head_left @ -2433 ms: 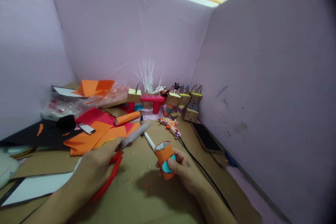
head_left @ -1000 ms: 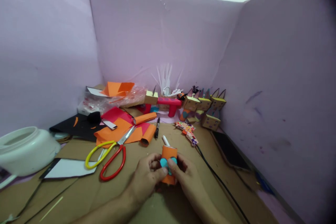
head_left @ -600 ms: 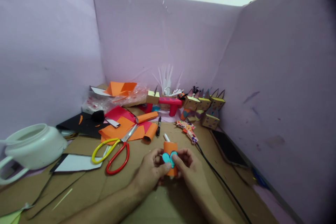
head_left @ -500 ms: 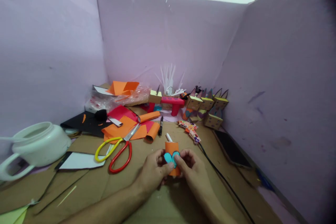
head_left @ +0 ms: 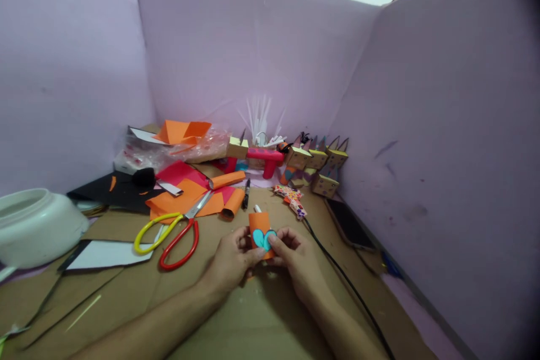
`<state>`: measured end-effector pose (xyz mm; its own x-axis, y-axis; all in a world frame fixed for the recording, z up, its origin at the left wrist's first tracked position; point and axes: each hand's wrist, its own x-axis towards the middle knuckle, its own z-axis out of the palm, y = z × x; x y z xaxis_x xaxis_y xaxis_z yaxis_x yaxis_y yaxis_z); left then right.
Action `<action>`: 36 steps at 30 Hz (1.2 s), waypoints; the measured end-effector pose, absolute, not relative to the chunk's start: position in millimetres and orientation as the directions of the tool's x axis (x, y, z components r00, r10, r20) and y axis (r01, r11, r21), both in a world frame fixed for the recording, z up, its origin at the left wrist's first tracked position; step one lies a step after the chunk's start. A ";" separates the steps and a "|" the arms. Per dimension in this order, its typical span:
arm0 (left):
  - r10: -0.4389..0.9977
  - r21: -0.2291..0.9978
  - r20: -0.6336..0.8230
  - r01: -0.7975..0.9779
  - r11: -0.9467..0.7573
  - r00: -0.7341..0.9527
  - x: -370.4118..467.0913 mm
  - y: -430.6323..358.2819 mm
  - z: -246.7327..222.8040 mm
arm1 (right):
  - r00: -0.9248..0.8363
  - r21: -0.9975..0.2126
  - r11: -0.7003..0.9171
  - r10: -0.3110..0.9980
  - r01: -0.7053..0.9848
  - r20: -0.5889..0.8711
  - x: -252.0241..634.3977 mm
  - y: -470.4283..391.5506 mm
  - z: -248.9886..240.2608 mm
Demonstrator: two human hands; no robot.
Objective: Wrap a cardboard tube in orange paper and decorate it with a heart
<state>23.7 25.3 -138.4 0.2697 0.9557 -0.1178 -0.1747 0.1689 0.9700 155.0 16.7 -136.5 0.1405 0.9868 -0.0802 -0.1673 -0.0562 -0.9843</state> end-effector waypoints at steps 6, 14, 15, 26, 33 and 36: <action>0.953 0.980 -0.086 -0.149 0.134 0.292 22.1 21.9 -136.3 | 0.147 -0.991 -0.026 0.988 -0.129 -0.045 154.5 13.8 -135.4; 0.934 0.975 -0.054 -0.184 0.126 0.354 17.7 23.2 -130.4 | 0.177 -0.996 0.065 0.983 -0.058 0.054 157.5 12.3 -131.2; 0.924 0.971 -0.040 -0.203 0.125 0.381 17.3 23.3 -130.3 | 0.182 -0.995 0.078 0.981 -0.059 0.066 157.7 12.1 -130.7; 0.904 0.983 -0.059 -0.133 0.126 0.423 13.8 19.0 -127.2 | 0.161 -0.994 0.114 0.981 -0.001 0.112 158.1 11.3 -131.4; 0.908 0.986 0.005 -0.151 0.065 0.418 13.1 21.0 -129.8 | 0.194 -0.983 0.163 0.965 0.085 0.177 154.4 6.6 -134.2; 0.936 0.990 0.021 -0.141 0.030 0.351 16.0 19.5 -127.5 | 0.175 -0.980 0.179 0.965 0.091 0.193 152.5 5.8 -136.4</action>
